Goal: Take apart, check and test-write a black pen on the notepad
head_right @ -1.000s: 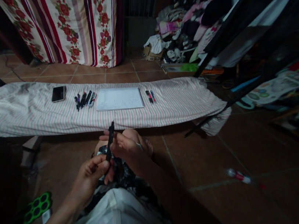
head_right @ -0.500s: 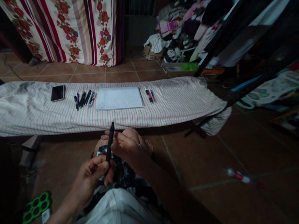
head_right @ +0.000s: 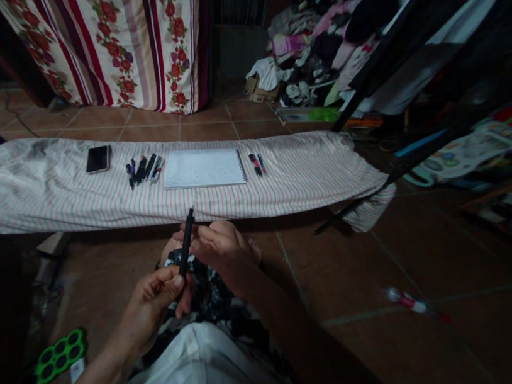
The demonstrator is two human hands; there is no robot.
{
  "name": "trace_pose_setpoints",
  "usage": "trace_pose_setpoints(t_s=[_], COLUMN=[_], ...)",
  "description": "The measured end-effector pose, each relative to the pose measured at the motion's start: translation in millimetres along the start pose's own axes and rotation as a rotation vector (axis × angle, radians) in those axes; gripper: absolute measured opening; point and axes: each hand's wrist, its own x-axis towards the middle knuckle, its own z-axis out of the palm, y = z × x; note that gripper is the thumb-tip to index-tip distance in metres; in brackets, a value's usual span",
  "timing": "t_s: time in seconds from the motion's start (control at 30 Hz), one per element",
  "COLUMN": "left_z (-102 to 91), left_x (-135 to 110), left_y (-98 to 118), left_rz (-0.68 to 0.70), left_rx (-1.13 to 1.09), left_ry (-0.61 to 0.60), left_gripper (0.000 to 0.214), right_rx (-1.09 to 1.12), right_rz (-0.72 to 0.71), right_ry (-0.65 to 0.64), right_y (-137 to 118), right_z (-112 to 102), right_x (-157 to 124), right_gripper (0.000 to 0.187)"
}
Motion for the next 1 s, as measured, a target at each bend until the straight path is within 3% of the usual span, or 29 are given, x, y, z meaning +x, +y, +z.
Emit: trace_pose_setpoints(t_s=[0.2, 0.3, 0.4, 0.57, 0.7, 0.9, 1.0], left_z=[0.8, 1.8, 0.6, -1.8, 0.5, -0.7, -1.9], left_x=[0.2, 0.9, 1.9, 1.7, 1.1, 2.6, 2.4], left_y=[0.6, 1.1, 1.4, 0.8, 1.0, 0.5, 0.8], left_rz=[-0.007, 0.002, 0.007, -0.01, -0.01, 0.011, 0.007], left_rx=[0.015, 0.03, 0.02, 0.003, 0.03, 0.028, 0.015], left_ry=[0.002, 0.002, 0.011, 0.022, 0.006, 0.01, 0.005], left_gripper=[0.034, 0.034, 0.034, 0.031, 0.034, 0.033, 0.032], right_rx=[0.056, 0.112, 0.156, 0.082, 0.09, 0.131, 0.078], right_rz=[0.041, 0.005, 0.005, 0.055, -0.008, -0.003, 0.03], right_ry=[0.109, 0.129, 0.067, 0.04, 0.045, 0.027, 0.007], right_y=[3.5, 7.3, 4.2, -1.1, 4.5, 5.9, 1.7], right_z=[-0.6, 3.4, 5.3, 1.1, 2.6, 2.3, -1.9], right_x=[-0.2, 2.4, 1.0, -2.9, 2.1, 1.5, -2.0], right_gripper=[0.024, 0.031, 0.04, 0.034, 0.023, 0.046, 0.039])
